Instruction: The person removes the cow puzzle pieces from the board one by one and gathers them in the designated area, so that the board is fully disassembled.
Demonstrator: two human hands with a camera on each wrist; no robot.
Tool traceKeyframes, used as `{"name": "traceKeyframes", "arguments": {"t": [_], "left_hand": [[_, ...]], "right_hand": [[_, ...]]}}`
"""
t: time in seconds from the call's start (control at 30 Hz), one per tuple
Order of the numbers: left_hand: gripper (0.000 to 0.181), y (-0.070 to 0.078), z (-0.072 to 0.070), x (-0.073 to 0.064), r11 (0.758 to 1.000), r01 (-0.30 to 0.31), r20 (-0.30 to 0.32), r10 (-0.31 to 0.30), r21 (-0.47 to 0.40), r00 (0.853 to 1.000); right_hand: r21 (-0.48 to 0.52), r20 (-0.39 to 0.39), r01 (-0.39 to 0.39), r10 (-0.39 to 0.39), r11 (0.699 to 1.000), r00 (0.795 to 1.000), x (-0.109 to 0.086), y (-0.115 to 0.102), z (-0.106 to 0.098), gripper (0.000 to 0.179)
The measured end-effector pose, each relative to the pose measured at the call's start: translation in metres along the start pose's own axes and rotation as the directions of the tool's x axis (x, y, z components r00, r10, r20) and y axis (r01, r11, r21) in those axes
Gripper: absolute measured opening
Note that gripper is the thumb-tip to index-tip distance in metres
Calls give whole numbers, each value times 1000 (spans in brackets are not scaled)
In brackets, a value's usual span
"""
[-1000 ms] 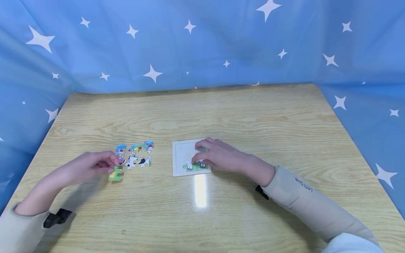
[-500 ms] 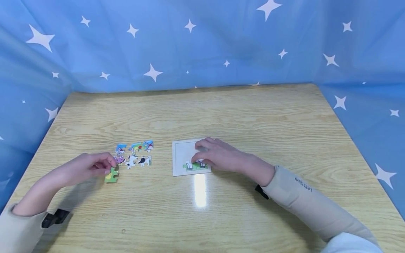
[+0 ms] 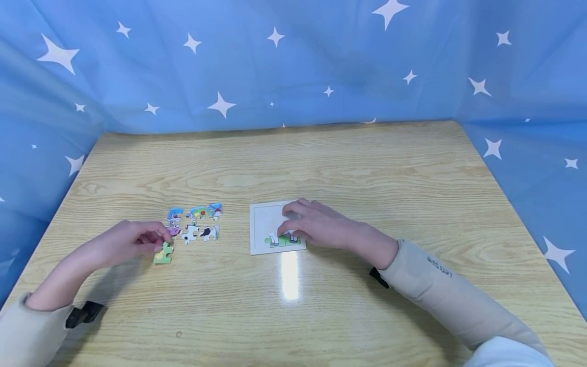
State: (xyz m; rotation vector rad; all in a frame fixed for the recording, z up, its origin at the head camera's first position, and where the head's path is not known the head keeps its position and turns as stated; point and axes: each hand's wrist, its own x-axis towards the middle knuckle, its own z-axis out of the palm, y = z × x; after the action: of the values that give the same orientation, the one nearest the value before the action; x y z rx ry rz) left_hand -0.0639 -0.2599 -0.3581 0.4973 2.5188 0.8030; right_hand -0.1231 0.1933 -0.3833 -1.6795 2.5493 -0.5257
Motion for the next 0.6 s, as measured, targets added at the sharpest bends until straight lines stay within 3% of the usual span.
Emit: {"name": "traceKeyframes", "arguments": {"t": [0.6], "left_hand": [[14,3,-2,1,1000,12,-38,-12,-10,999]], "right_hand": [[-44,16,28,-27,999,1000,2,-1,-2,33]]}}
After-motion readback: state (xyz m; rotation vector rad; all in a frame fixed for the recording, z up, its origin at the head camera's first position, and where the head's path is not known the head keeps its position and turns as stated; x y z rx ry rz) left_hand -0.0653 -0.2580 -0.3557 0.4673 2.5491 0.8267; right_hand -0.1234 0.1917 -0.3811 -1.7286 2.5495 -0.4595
